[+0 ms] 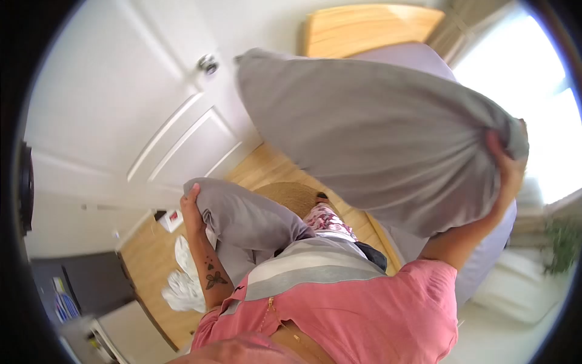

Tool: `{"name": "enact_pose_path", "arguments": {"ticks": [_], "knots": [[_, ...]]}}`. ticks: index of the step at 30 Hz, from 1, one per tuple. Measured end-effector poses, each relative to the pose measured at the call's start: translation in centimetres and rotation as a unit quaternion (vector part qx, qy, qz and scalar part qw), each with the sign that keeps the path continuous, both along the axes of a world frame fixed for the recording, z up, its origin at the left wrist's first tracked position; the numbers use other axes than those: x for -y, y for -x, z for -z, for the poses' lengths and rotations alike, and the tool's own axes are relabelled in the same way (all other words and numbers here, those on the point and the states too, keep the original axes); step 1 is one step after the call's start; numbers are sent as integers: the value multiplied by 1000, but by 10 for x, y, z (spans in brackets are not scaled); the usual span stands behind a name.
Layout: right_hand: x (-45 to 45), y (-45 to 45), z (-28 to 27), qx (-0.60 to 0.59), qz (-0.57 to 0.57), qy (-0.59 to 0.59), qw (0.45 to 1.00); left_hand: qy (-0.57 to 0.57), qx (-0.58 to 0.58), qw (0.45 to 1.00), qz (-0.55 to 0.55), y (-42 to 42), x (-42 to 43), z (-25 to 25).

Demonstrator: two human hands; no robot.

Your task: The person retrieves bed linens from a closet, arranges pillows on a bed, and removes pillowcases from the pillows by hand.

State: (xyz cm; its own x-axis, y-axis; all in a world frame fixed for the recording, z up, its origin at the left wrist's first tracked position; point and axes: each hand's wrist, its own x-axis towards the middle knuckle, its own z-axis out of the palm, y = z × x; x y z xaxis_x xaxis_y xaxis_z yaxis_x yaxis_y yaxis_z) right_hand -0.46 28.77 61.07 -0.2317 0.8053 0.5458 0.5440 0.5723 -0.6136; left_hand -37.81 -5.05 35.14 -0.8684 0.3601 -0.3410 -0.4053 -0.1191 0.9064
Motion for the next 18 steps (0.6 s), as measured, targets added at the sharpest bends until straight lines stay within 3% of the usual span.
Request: {"name": "enact_pose_path", "arguments": {"ticks": [1, 3, 4, 6, 7, 9, 11, 13, 15, 18], "knots": [[7, -23, -10, -5, 59, 26, 998, 0, -8, 1000, 22, 9, -8, -13], [-3, -70, 1, 91, 85, -100, 987, 15, -61, 995, 82, 21, -38, -29], [16, -73, 5, 88, 100, -100, 986, 27, -119, 990, 78, 18, -49, -38], [-15, -125, 13, -60, 218, -84, 970, 54, -192, 977, 75, -25, -130, -84], [-14, -132, 10, -65, 229, -88, 967, 51, -250, 966, 48, -30, -145, -103], [-40, -163, 5, -72, 284, -140, 946, -19, -263, 965, 15, -54, -205, -141], [-48, -185, 7, -67, 345, -186, 918, -129, -313, 931, 135, -53, -252, -164], [-59, -208, 8, -52, 403, -233, 884, -239, -272, 927, 98, -75, -312, -192], [-81, -242, 12, -48, 403, -259, 876, -357, -199, 900, 153, -35, -362, -193], [-110, -251, 28, -33, 428, -291, 855, -416, -106, 886, 175, -26, -427, -200]]}}
